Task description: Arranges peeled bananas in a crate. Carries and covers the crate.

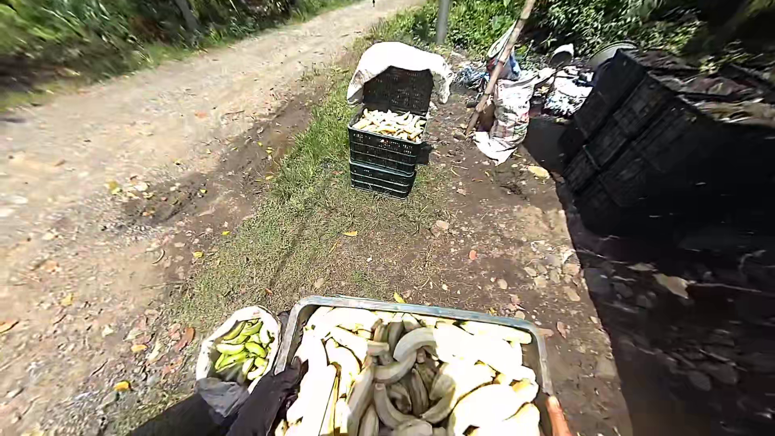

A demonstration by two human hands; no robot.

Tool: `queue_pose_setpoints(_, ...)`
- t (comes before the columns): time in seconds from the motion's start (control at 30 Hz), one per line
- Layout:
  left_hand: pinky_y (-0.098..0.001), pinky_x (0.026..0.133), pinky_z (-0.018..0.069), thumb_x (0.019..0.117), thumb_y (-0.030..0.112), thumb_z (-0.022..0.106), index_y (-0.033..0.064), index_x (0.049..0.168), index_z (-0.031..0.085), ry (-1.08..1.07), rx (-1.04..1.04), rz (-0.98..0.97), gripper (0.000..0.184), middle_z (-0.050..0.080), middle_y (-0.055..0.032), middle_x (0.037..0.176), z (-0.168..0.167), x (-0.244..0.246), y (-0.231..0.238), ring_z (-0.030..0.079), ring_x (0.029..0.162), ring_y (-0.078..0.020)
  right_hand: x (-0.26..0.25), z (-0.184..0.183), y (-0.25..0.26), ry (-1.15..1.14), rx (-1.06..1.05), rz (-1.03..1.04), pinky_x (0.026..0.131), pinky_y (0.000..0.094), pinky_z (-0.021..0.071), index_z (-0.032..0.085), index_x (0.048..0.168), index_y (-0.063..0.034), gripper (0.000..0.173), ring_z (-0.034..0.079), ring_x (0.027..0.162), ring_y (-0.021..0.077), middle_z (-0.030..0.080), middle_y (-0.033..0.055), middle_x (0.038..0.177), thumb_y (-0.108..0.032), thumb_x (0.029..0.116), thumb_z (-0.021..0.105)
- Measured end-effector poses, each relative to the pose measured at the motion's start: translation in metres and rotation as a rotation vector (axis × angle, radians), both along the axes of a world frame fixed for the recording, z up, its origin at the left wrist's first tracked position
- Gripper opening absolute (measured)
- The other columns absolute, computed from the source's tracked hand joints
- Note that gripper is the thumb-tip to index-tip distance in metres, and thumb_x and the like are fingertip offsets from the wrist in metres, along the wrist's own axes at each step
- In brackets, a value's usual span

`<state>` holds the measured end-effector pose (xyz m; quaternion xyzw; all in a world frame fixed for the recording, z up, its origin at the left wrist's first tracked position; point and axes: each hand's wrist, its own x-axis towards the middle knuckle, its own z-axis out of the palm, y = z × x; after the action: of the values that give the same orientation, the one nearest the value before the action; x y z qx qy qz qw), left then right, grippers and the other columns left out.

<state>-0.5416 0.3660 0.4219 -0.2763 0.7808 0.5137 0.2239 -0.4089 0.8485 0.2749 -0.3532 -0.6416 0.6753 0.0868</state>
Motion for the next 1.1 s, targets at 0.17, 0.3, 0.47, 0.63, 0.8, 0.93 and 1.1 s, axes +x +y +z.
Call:
queue_pose_setpoints(0.17,-0.0340,0.064,0.0523,0.1013,0.046,0.058,0.0065,0.113,0.066,0.137,0.244,0.144,0.042,0.062,-0.0030,0.081,-0.081,-0.062,-0.032,0.059,0.069,-0.0136,-0.096,0.082,-0.008,-0.144,0.122,-0.105,0.098,0.0419,0.0550,0.059,0.137,-0.0010,0.070,0.066,0.111,0.0163,0.069,0.0146,0.122,-0.057,0.1088,0.026)
queue_pose_setpoints(0.3,-0.0378,0.066,0.0518,0.1002,0.049,0.058,0.0061,0.112,0.067,0.131,0.225,0.072,0.045,0.062,-0.0051,0.082,-0.108,-0.156,-0.057,0.058,0.070,-0.0161,-0.169,0.087,-0.040,-0.148,0.147,-0.117,0.101,0.0399,0.0529,0.052,0.143,-0.0017,0.069,0.063,0.117,0.0153,0.065,0.0143,0.130,-0.055,0.1096,0.025)
queue_pose_setpoints(0.47,-0.0351,0.061,0.0502,0.1005,0.051,0.056,0.0087,0.105,0.066,0.087,0.252,-0.012,0.043,0.060,-0.0017,0.076,-0.094,-0.305,-0.083,0.056,0.065,-0.0135,-0.269,0.105,-0.076,-0.124,0.152,-0.124,0.111,0.0385,0.0468,0.042,0.152,-0.0057,0.065,0.055,0.131,0.0146,0.056,0.0123,0.146,-0.051,0.1107,0.022)
queue_pose_setpoints(0.63,-0.0344,0.059,0.0506,0.1013,0.047,0.057,0.0060,0.104,0.065,0.077,0.269,-0.036,0.042,0.058,-0.0028,0.073,-0.073,-0.420,-0.096,0.056,0.063,-0.0140,-0.359,0.116,-0.095,-0.114,0.152,-0.206,0.110,0.0366,0.0470,0.044,0.151,-0.0054,0.065,0.056,0.130,0.0127,0.057,0.0117,0.144,-0.051,0.1102,0.023)
queue_pose_setpoints(0.8,-0.0368,0.064,0.0523,0.1014,0.050,0.056,0.0067,0.107,0.066,0.099,0.177,-0.105,0.045,0.061,-0.0041,0.077,-0.053,-0.547,-0.087,0.059,0.067,-0.0149,-0.475,0.113,-0.091,-0.114,0.130,-0.266,0.109,0.0388,0.0487,0.048,0.150,-0.0093,0.066,0.057,0.129,0.0137,0.059,0.0095,0.143,-0.056,0.1092,0.025)
queue_pose_setpoints(0.93,-0.0436,0.075,0.0549,0.1012,0.054,0.053,0.0058,0.116,0.066,0.132,0.048,-0.148,0.051,0.066,-0.0089,0.092,-0.031,-0.659,-0.072,0.064,0.080,-0.0190,-0.600,0.086,-0.074,-0.048,0.064,-0.231,0.111,0.0426,0.0475,0.048,0.151,-0.0109,0.063,0.056,0.133,0.0162,0.058,0.0094,0.146,-0.053,0.1099,0.026)
queue_pose_setpoints(1.1,-0.0416,0.074,0.0546,0.1024,0.051,0.053,0.0059,0.116,0.065,0.127,0.013,-0.106,0.049,0.065,-0.0074,0.089,-0.009,-0.768,-0.062,0.063,0.078,-0.0170,-0.735,0.095,-0.046,-0.059,0.081,-0.164,0.117,0.0436,0.0408,0.043,0.155,-0.0102,0.063,0.048,0.141,0.0171,0.050,0.0098,0.155,-0.052,0.1099,0.027)
